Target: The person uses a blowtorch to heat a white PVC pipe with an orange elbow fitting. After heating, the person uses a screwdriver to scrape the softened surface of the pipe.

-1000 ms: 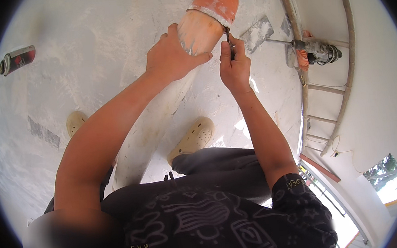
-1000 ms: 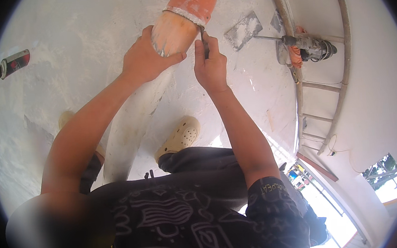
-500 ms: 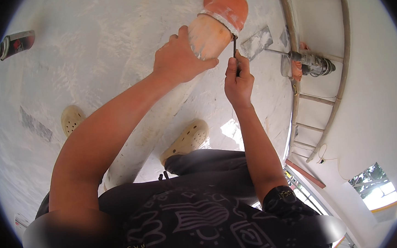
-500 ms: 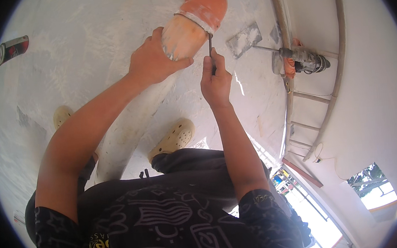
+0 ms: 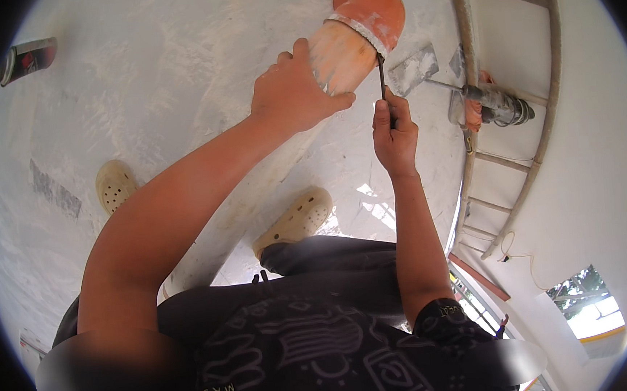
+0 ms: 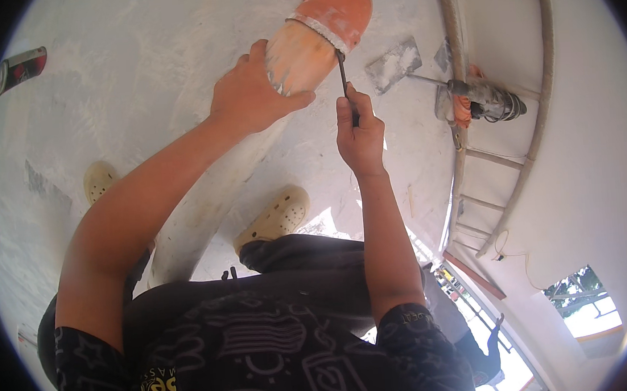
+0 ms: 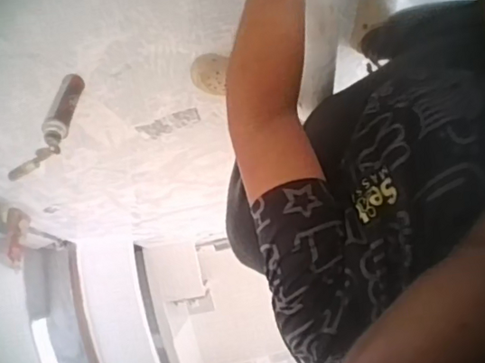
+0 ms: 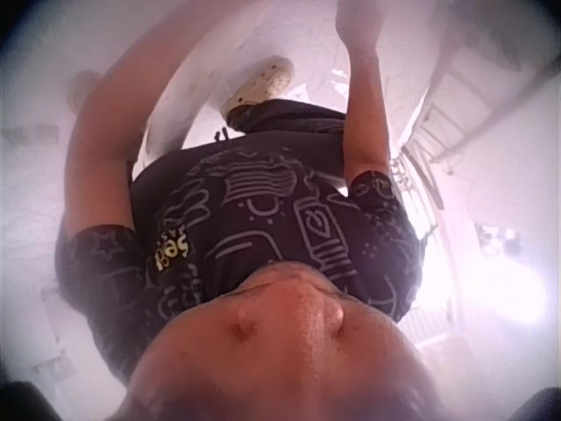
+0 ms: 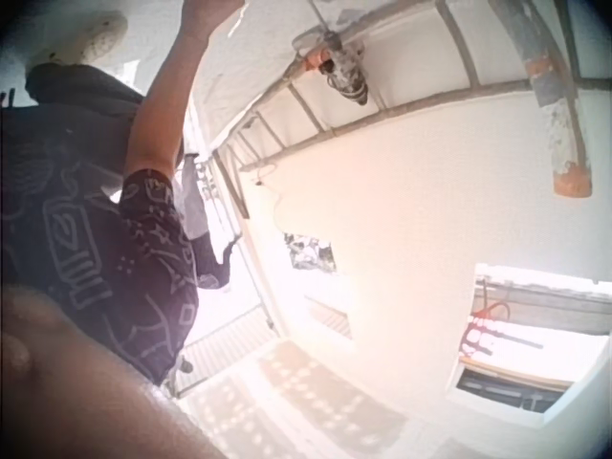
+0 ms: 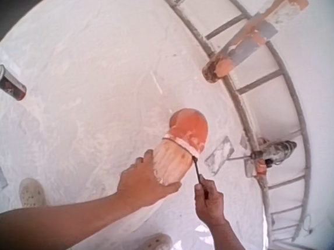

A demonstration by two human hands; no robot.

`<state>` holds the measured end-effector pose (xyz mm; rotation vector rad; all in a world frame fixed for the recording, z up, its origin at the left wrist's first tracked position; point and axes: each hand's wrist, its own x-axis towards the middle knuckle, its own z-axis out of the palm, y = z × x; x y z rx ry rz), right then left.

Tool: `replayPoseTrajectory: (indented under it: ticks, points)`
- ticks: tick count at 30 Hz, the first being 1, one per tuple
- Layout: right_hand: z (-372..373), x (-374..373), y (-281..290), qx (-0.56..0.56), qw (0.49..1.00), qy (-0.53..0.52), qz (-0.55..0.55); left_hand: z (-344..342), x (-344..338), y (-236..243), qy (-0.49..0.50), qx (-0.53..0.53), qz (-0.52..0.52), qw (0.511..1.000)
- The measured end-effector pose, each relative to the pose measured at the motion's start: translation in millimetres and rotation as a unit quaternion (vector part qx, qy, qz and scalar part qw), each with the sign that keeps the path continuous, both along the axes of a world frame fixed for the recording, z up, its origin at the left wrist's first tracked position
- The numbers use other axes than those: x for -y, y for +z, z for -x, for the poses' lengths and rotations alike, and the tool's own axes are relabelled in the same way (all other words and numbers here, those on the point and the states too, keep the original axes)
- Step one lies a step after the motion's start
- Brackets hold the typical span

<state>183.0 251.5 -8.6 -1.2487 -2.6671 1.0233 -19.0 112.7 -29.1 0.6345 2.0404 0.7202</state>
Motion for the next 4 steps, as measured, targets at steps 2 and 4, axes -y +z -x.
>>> replayPoseTrajectory:
  ticks: [2,4]
  points:
    - [3,4,9,-0.016,0.985,-0.083,0.148,-6,1,-1,-0.004,0.003,0.001,1.000]
    - [12,10,16,-0.014,0.962,-0.133,0.237,-5,0,-4,0.003,-0.011,-0.006,1.000]
